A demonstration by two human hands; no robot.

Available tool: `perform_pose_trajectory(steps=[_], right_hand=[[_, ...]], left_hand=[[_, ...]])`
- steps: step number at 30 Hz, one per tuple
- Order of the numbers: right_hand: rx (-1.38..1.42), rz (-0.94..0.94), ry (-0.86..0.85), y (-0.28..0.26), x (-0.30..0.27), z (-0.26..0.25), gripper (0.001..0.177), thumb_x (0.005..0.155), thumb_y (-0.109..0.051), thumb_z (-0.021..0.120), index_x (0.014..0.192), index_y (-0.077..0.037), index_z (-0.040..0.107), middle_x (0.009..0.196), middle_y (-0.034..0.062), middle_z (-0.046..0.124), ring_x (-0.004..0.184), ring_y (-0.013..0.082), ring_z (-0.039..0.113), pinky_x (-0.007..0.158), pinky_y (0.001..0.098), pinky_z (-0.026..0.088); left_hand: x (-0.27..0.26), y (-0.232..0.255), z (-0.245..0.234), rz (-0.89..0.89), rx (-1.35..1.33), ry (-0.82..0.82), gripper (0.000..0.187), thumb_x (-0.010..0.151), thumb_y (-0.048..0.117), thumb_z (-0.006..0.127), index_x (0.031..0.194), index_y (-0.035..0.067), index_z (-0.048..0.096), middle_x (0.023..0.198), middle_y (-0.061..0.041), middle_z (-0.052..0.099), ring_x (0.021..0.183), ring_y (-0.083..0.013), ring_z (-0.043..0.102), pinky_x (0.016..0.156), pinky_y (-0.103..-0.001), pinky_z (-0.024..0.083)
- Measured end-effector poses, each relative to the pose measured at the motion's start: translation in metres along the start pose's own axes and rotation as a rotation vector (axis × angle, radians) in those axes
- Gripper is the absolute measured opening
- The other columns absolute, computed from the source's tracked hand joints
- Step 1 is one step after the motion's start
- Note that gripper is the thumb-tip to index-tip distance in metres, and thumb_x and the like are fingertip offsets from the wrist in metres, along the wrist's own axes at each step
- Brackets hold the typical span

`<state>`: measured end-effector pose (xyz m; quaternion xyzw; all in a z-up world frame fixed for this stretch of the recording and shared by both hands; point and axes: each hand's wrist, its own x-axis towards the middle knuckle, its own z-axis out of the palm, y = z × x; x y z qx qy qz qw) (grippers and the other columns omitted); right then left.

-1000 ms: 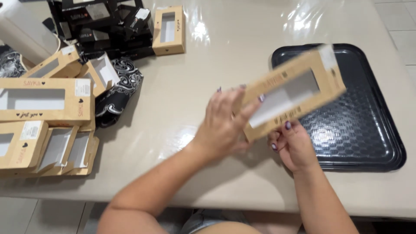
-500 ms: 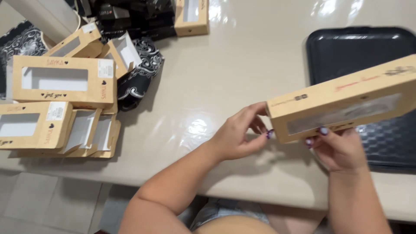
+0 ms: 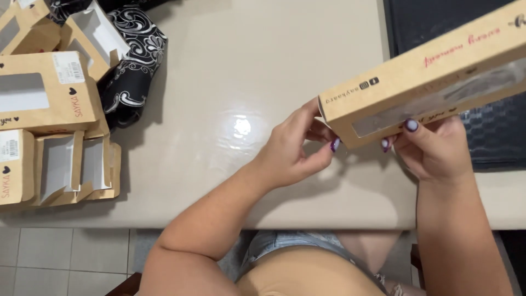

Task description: Sorting through a bin of small clothing items and inspecting cardboard product boxes

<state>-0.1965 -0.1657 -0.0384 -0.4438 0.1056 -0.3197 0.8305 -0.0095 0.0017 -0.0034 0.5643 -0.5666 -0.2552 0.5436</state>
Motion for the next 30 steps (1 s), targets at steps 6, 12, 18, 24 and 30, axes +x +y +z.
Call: perform_pose_trajectory(steps=[6, 12, 18, 24, 30], right_hand=[[-0.099, 0.022, 0.005, -0.001, 0.002, -0.001, 0.037, 0.089, -0.008, 0.066, 0.123, 0.001, 0.053, 0.103, 0.0152, 0.064, 0.08, 0.0264, 0.067, 0.06, 0.0305, 0.063], [-0.122, -0.005, -0.022, 0.003, 0.003, 0.0, 0.038, 0.092, -0.011, 0.063, 0.127, -0.002, 0.05, 0.112, 0.0137, 0.061, 0.089, 0.0279, 0.065, 0.06, 0.0306, 0.061], [-0.07, -0.051, 0.087, 0.007, 0.005, 0.006, 0.045, 0.091, -0.013, 0.065, 0.131, -0.004, 0.046, 0.118, 0.013, 0.059, 0.084, 0.0242, 0.064, 0.055, 0.0281, 0.059], [-0.023, -0.049, 0.205, -0.003, 0.012, 0.018, 0.053, 0.086, -0.025, 0.069, 0.132, -0.007, 0.047, 0.12, 0.0071, 0.06, 0.101, 0.0209, 0.06, 0.079, 0.0319, 0.051], [-0.082, -0.069, 0.294, -0.003, 0.014, 0.018, 0.067, 0.077, -0.031, 0.075, 0.133, -0.011, 0.045, 0.129, 0.0058, 0.058, 0.125, 0.0226, 0.057, 0.106, 0.0374, 0.052]], left_hand=[[0.003, 0.0, 0.001, -0.123, 0.025, 0.019, 0.055, 0.087, 0.015, 0.059, 0.136, 0.004, 0.036, 0.105, -0.006, 0.063, 0.087, -0.0142, 0.07, 0.082, -0.027, 0.061], [0.005, -0.001, 0.005, -0.184, 0.037, 0.04, 0.042, 0.083, 0.014, 0.055, 0.123, 0.006, 0.046, 0.097, -0.005, 0.064, 0.086, -0.0141, 0.065, 0.073, -0.024, 0.057], [0.004, -0.006, 0.006, -0.194, -0.051, 0.049, 0.043, 0.085, 0.01, 0.052, 0.127, 0.007, 0.047, 0.109, -0.003, 0.063, 0.097, -0.0133, 0.06, 0.092, -0.028, 0.053], [0.0, -0.023, 0.01, -0.262, -0.487, -0.011, 0.04, 0.084, -0.003, 0.044, 0.123, 0.003, 0.047, 0.108, -0.01, 0.064, 0.101, -0.0173, 0.061, 0.092, -0.03, 0.051], [0.007, -0.012, 0.003, -0.207, -0.647, 0.042, 0.059, 0.092, 0.019, 0.055, 0.144, 0.01, 0.029, 0.141, -0.01, 0.041, 0.108, -0.0143, 0.053, 0.09, -0.03, 0.053]])
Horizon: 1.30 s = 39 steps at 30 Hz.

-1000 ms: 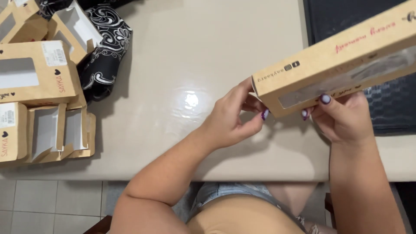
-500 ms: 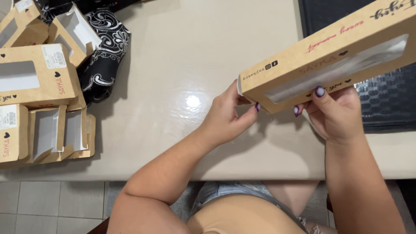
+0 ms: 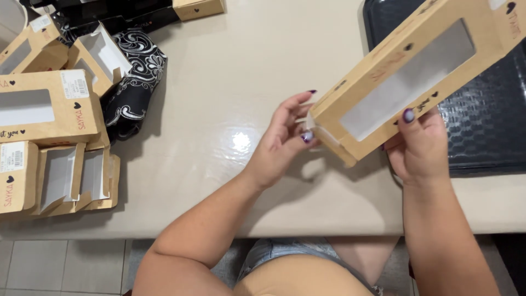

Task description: Sorting through a bin of small clothing items and inspecting cardboard product boxes

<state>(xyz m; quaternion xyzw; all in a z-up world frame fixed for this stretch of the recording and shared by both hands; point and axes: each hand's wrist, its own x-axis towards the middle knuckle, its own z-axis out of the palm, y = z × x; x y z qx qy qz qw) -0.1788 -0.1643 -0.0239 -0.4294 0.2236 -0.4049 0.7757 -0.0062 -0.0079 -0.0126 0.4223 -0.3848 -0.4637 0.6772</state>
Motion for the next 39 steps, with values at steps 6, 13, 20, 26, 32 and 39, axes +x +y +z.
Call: perform_pose_trajectory(steps=[6, 13, 20, 26, 32, 39], right_hand=[[-0.086, -0.1, -0.026, 0.002, 0.001, -0.001, 0.074, 0.072, -0.039, 0.079, 0.132, -0.011, 0.045, 0.128, 0.0051, 0.058, 0.122, 0.0201, 0.058, 0.106, 0.0335, 0.052], [-0.011, -0.008, -0.029, 0.001, 0.001, 0.005, 0.055, 0.082, -0.028, 0.07, 0.128, -0.012, 0.045, 0.131, 0.0073, 0.058, 0.123, 0.0224, 0.058, 0.108, 0.0368, 0.051], [-0.134, 0.027, 0.105, 0.007, 0.004, -0.01, 0.038, 0.082, -0.024, 0.071, 0.11, -0.01, 0.048, 0.113, 0.009, 0.066, 0.099, 0.0187, 0.067, 0.082, 0.0309, 0.061], [-0.424, 0.188, -0.156, -0.001, -0.006, 0.008, 0.076, 0.07, -0.032, 0.065, 0.133, -0.001, 0.036, 0.121, 0.0133, 0.054, 0.115, 0.0239, 0.057, 0.086, 0.0334, 0.056], [-0.436, 0.198, -0.286, 0.003, -0.006, 0.014, 0.083, 0.065, 0.007, 0.074, 0.139, -0.005, 0.038, 0.103, 0.0129, 0.06, 0.087, 0.0249, 0.066, 0.074, 0.04, 0.059], [-0.463, 0.124, -0.38, 0.001, -0.007, 0.019, 0.093, 0.066, 0.01, 0.074, 0.145, -0.006, 0.029, 0.098, 0.0121, 0.059, 0.081, 0.0204, 0.064, 0.067, 0.0341, 0.06]], left_hand=[[0.002, -0.001, 0.003, -0.073, 0.06, 0.064, 0.056, 0.085, 0.007, 0.066, 0.136, 0.007, 0.043, 0.118, -0.01, 0.057, 0.107, -0.0134, 0.058, 0.084, -0.025, 0.053], [0.004, 0.01, 0.002, -0.174, 0.261, -0.027, 0.061, 0.077, 0.0, 0.031, 0.135, 0.004, 0.051, 0.129, -0.003, 0.058, 0.114, -0.0124, 0.055, 0.091, -0.027, 0.048], [0.005, -0.003, -0.002, -0.177, -0.006, -0.16, 0.054, 0.094, 0.027, 0.054, 0.139, 0.001, 0.041, 0.138, -0.009, 0.049, 0.126, -0.0179, 0.049, 0.105, -0.033, 0.043], [0.007, -0.008, -0.004, -0.235, 0.321, 0.131, 0.041, 0.082, 0.027, 0.067, 0.114, 0.01, 0.05, 0.108, -0.004, 0.065, 0.092, -0.0124, 0.063, 0.078, -0.025, 0.053], [0.008, -0.001, -0.004, -0.157, 0.239, 0.152, 0.039, 0.09, 0.026, 0.068, 0.118, 0.009, 0.046, 0.088, -0.002, 0.063, 0.081, -0.0079, 0.057, 0.075, -0.026, 0.052], [0.008, 0.008, 0.001, -0.168, 0.245, 0.174, 0.034, 0.092, 0.031, 0.064, 0.113, 0.01, 0.048, 0.077, 0.0, 0.06, 0.072, -0.0046, 0.053, 0.063, -0.019, 0.048]])
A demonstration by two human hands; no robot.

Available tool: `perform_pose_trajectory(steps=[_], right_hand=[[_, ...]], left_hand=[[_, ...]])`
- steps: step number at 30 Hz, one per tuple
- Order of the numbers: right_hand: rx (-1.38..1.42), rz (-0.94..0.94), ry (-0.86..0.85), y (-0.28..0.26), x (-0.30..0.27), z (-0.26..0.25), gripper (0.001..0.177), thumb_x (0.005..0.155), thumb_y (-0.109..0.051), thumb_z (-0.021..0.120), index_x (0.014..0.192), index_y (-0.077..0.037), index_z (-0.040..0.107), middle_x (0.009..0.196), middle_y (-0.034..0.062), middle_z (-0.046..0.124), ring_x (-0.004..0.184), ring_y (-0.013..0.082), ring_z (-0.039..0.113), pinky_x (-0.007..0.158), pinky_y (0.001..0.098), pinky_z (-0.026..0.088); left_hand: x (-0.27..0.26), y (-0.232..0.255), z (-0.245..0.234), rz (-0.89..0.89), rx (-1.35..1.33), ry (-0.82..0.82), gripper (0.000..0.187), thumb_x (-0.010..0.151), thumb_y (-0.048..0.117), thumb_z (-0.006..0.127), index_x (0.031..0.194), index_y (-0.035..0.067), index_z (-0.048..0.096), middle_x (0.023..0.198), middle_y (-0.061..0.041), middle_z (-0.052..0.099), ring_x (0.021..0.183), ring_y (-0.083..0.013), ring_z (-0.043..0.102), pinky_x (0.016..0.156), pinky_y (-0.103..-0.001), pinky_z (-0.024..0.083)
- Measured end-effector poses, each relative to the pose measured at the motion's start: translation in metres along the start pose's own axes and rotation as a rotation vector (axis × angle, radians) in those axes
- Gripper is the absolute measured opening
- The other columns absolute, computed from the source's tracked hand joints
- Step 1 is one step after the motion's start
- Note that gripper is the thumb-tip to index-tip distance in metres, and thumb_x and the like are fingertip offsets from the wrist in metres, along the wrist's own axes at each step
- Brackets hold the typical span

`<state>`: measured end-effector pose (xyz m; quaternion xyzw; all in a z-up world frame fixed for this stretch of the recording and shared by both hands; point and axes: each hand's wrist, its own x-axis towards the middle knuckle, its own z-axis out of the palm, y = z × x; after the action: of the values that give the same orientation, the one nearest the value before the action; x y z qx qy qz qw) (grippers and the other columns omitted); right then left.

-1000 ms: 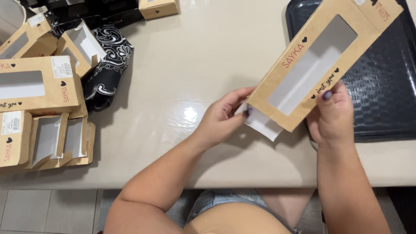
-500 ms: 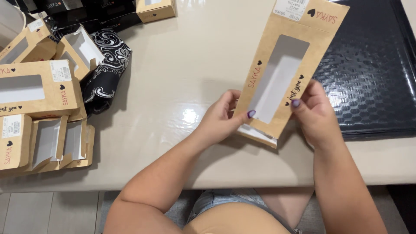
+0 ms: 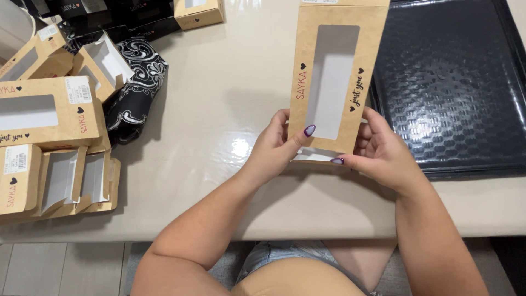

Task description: Sorting through a bin of small clothing items and inspecting cardboard product boxes

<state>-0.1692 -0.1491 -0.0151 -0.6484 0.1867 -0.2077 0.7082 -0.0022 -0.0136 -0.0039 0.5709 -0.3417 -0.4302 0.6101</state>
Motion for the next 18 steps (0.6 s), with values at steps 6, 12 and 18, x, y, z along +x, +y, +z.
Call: perform_pose_trajectory(steps=[6, 12, 18], right_hand=[[-0.109, -0.061, -0.012, 0.001, 0.001, 0.0, 0.083, 0.077, 0.007, 0.066, 0.148, -0.004, 0.024, 0.101, 0.0157, 0.06, 0.088, 0.0214, 0.062, 0.07, 0.0333, 0.056], [-0.113, -0.087, 0.015, 0.003, -0.002, -0.003, 0.083, 0.078, 0.014, 0.059, 0.15, -0.001, 0.021, 0.111, 0.0185, 0.058, 0.1, 0.0239, 0.06, 0.081, 0.0359, 0.054], [-0.217, -0.123, 0.028, 0.009, -0.004, -0.006, 0.082, 0.075, 0.019, 0.049, 0.149, 0.001, 0.02, 0.124, 0.0195, 0.051, 0.106, 0.0249, 0.055, 0.083, 0.0359, 0.05]], left_hand=[[-0.003, 0.009, 0.002, 0.008, 0.011, 0.007, 0.037, 0.09, 0.031, 0.066, 0.113, 0.008, 0.048, 0.08, -0.004, 0.06, 0.075, -0.0096, 0.054, 0.068, -0.025, 0.051], [-0.002, 0.012, 0.002, -0.01, 0.008, 0.01, 0.036, 0.09, 0.033, 0.065, 0.111, 0.008, 0.048, 0.08, -0.003, 0.063, 0.076, -0.0089, 0.057, 0.069, -0.026, 0.053], [0.0, -0.003, 0.003, 0.009, -0.014, 0.043, 0.039, 0.09, 0.029, 0.067, 0.113, 0.006, 0.047, 0.087, -0.008, 0.063, 0.085, -0.0143, 0.059, 0.076, -0.032, 0.054]])
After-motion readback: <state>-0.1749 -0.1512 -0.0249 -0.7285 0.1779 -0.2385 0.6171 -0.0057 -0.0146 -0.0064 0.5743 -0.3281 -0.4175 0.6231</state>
